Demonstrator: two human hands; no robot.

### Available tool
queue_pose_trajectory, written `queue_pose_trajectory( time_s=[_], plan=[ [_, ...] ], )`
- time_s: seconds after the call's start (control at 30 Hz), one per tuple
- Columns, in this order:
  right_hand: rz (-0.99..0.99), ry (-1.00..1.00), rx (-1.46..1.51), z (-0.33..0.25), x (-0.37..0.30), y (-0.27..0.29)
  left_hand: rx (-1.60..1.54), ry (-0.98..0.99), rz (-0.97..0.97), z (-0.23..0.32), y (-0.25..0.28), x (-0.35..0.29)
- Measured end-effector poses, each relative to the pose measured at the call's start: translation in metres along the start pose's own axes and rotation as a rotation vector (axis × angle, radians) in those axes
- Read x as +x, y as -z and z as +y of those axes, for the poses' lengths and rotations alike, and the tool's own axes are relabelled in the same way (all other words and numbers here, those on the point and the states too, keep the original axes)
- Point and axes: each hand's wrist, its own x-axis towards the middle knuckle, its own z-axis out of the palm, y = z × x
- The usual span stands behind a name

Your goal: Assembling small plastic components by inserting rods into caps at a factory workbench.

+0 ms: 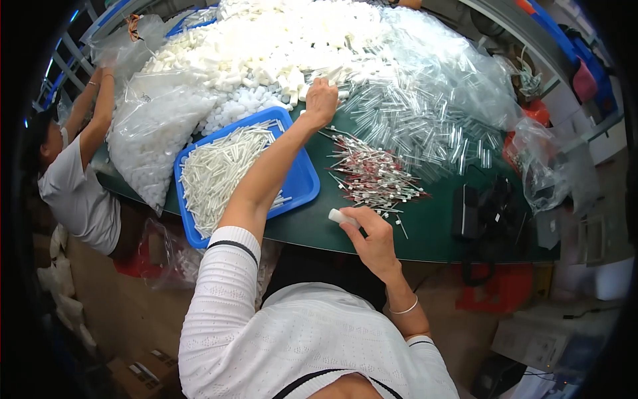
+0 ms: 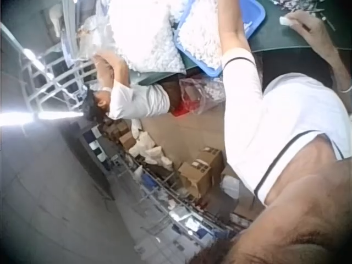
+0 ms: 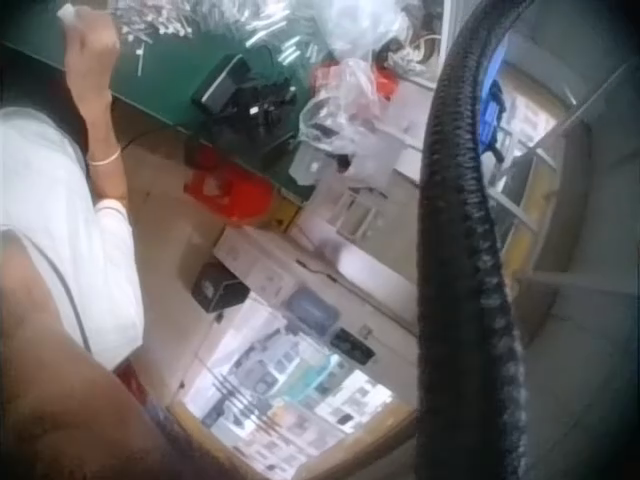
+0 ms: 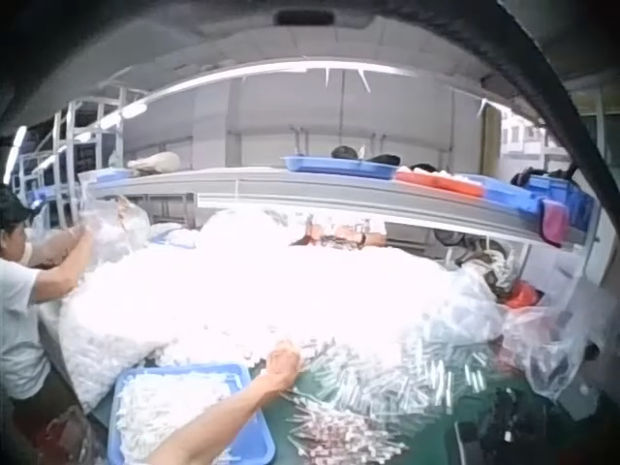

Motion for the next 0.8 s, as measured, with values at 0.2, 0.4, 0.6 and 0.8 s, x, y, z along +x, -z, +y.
queue_pose_trajectory(
  time_s=[0.2, 0.4, 0.6, 0.8],
  plan=[
    [0.16, -0.143, 0.035, 0.014, -0.001, 0.036, -1.062, 0.152, -0.323, 0.004, 0.076, -0.072],
    [0.035, -0.051, 0.171, 0.011, 0.007, 0.028, -1.553, 0.251, -0.833, 0.055, 0.158, -0.184],
    [-0.169, 0.125, -0.072, 0.006, -0.002, 0.017, -1.494, 0.284, -0.758, 0.054, 0.164, -0.216],
    [-0.017, 0.033, 0.138, -0.002, -0.005, 0.02, -1.497, 0.272, -0.791, 0.056, 0.165, -0.226]
  ],
)
